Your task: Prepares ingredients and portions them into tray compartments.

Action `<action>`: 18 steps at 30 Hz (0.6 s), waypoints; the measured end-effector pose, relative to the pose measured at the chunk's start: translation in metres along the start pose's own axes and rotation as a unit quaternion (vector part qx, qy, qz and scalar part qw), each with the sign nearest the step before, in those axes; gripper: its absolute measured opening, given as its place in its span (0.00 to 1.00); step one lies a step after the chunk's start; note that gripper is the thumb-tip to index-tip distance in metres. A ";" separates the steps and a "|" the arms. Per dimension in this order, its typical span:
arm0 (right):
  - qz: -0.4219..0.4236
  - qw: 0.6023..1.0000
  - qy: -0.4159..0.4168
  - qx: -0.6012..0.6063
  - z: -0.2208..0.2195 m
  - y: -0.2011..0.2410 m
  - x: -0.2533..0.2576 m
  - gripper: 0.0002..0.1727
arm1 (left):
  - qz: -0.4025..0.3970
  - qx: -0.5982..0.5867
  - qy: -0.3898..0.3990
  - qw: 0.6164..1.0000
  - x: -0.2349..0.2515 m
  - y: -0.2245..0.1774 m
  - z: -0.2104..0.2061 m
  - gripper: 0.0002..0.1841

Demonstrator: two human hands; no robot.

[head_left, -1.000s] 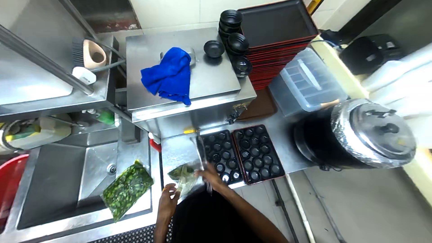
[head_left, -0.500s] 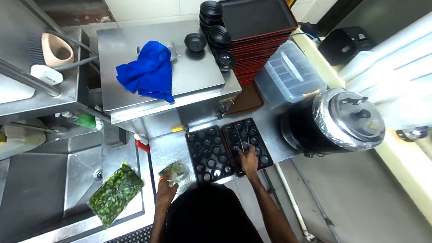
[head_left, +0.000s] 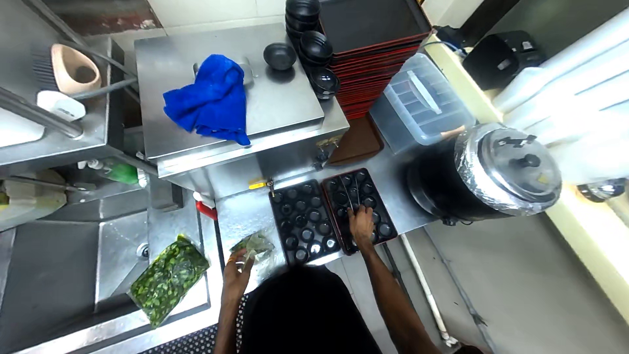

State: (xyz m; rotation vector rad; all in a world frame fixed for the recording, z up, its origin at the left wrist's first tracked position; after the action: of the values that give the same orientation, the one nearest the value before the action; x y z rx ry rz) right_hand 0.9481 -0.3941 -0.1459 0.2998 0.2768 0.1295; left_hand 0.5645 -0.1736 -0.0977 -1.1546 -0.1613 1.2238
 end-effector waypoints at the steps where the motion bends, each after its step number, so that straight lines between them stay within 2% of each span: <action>1: -0.004 1.000 0.005 -0.009 0.000 0.000 0.001 0.28 | -0.002 -0.013 -0.004 1.000 -0.001 0.001 0.001 0.21; 3: -0.009 1.000 0.012 -0.026 -0.002 -0.001 0.002 0.29 | -0.006 -0.021 -0.016 1.000 -0.004 0.004 0.003 0.18; 12: 0.005 0.996 0.003 -0.093 -0.003 0.002 -0.002 0.34 | -0.006 -0.003 -0.045 0.999 -0.003 0.006 0.003 0.15; 16: -0.002 0.996 -0.005 -0.088 0.008 0.004 -0.006 0.39 | 0.064 -0.001 -0.034 0.997 -0.009 0.004 0.004 0.24; 18: 0.036 0.998 -0.028 -0.051 0.024 0.019 -0.019 0.40 | 0.104 0.010 -0.015 0.994 -0.010 0.005 0.004 0.29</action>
State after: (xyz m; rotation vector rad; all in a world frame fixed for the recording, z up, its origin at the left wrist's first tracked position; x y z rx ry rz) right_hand 0.9352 -0.3857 -0.1128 0.2121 0.2040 0.2060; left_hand 0.5541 -0.1795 -0.0952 -1.1568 -0.0520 1.4239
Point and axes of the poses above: each hand's wrist, its own x-axis towards the middle knuckle, its own z-axis out of the back of the hand, y = z × x, the point moved 2 cm from there along x, towards the middle knuckle, and after that the axes turned 1 degree about z, right-handed, at the moved point
